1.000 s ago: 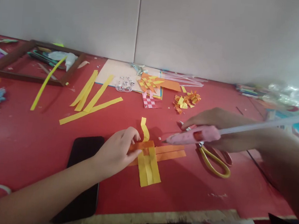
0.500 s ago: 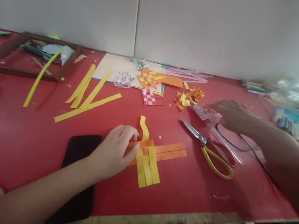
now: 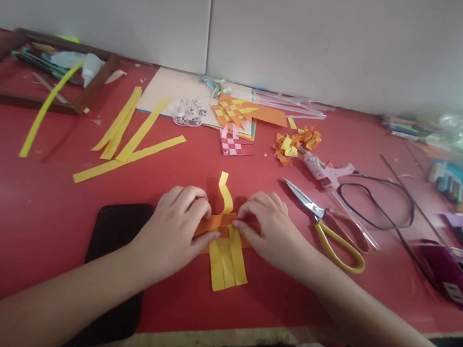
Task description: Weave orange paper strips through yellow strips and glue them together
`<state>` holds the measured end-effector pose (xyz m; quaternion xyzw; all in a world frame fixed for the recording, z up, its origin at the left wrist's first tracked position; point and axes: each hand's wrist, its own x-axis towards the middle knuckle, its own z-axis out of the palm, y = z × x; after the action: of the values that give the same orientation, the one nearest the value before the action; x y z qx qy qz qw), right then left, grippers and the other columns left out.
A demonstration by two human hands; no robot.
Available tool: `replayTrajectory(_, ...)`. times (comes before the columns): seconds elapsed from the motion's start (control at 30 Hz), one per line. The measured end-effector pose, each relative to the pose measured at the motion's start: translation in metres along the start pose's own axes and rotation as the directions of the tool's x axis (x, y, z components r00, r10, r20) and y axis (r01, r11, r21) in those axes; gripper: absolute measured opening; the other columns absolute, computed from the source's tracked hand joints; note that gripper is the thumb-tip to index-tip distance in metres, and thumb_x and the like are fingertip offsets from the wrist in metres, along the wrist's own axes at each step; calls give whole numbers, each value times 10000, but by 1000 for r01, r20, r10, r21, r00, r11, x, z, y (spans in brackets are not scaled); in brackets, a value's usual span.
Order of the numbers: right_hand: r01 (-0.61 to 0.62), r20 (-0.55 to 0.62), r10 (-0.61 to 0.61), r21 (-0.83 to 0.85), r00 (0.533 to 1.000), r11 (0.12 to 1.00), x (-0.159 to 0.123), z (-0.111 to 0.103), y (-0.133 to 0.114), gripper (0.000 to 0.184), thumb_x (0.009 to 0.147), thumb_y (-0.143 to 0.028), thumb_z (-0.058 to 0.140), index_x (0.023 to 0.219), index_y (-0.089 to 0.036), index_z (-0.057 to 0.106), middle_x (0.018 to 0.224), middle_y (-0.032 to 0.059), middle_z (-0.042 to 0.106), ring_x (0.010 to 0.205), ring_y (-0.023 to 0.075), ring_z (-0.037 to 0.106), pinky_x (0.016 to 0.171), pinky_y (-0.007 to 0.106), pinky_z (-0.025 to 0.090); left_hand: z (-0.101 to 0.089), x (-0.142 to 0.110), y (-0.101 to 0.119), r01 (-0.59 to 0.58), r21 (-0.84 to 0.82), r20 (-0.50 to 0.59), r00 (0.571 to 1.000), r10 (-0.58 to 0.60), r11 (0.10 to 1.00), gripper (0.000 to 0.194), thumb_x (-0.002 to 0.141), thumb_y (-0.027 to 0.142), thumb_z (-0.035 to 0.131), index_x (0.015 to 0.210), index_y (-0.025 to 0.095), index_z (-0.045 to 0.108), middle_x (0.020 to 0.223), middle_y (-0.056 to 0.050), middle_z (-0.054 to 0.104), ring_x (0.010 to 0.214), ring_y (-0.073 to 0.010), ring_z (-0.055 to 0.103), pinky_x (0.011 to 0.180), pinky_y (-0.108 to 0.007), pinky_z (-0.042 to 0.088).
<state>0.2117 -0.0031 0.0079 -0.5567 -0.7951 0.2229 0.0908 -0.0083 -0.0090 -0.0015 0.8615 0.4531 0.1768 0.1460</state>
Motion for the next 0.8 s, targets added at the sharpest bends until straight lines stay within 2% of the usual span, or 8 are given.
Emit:
replayTrajectory(0.23,-22,15,19,176,1000,984,-5,-6,-2,83,876,-209,572,793,-202,573,882,48,605,873,214,524,795,394,414,1,1,-2,31,-78,-16,999,-33,996,274,877,389,648,951,197,467,1023,-87,580,962,-277,535,839,-462,469)
replayTrajectory(0.33,50,-47,-39,244,998,968,-6,-10,-1,85,876,-187,557,793,-206,555,871,37,598,847,192,543,784,368,428,0,2,-1,110,-176,-27,993,-117,978,392,843,438,680,1070,200,467,1033,-82,601,978,-279,565,849,-466,481)
replayTrajectory(0.4,137,-129,-107,252,986,958,-6,-12,0,86,884,-177,550,805,-208,545,872,37,590,844,184,553,779,354,436,-3,3,-1,146,-261,-39,986,-162,954,377,832,426,688,1064,209,484,1008,-64,622,946,-258,597,825,-427,500)
replayTrajectory(0.57,335,-313,-280,137,908,932,-7,-12,3,69,892,-164,552,911,-218,513,942,54,585,908,200,570,809,376,446,-12,4,1,76,-417,-51,993,-107,906,72,879,250,607,925,228,556,854,21,658,756,-147,632,690,-268,500)
replayTrajectory(0.67,431,-410,-404,-29,818,902,-13,-9,2,316,826,-193,657,1097,-242,502,1180,112,550,1087,260,543,911,454,423,-13,4,2,-18,-405,-109,994,-28,914,44,895,190,584,883,228,566,820,35,658,735,-122,627,680,-243,489)
replayTrajectory(0.73,483,-444,-497,-155,745,862,-19,-7,5,430,787,-203,721,1155,-341,549,1245,76,534,1133,274,513,939,470,407,-11,2,3,-91,-370,-160,987,33,925,50,903,195,592,882,229,562,831,25,668,755,-130,629,698,-262,492)
replayTrajectory(0.77,483,-429,-508,-174,747,858,-22,-6,7,429,779,-208,739,1121,-421,593,1193,31,566,1103,260,518,929,455,409,-10,1,3,-131,-350,-189,980,67,928,54,904,193,596,885,231,561,835,20,675,762,-138,631,709,-278,496)
replayTrajectory(0.8,466,-405,-489,-160,773,870,-25,-5,9,401,776,-222,747,1048,-494,635,1084,-5,605,1036,241,533,898,433,419,-10,0,4,-171,-327,-224,969,99,929,64,902,182,597,889,235,563,840,15,685,766,-147,635,721,-297,499)
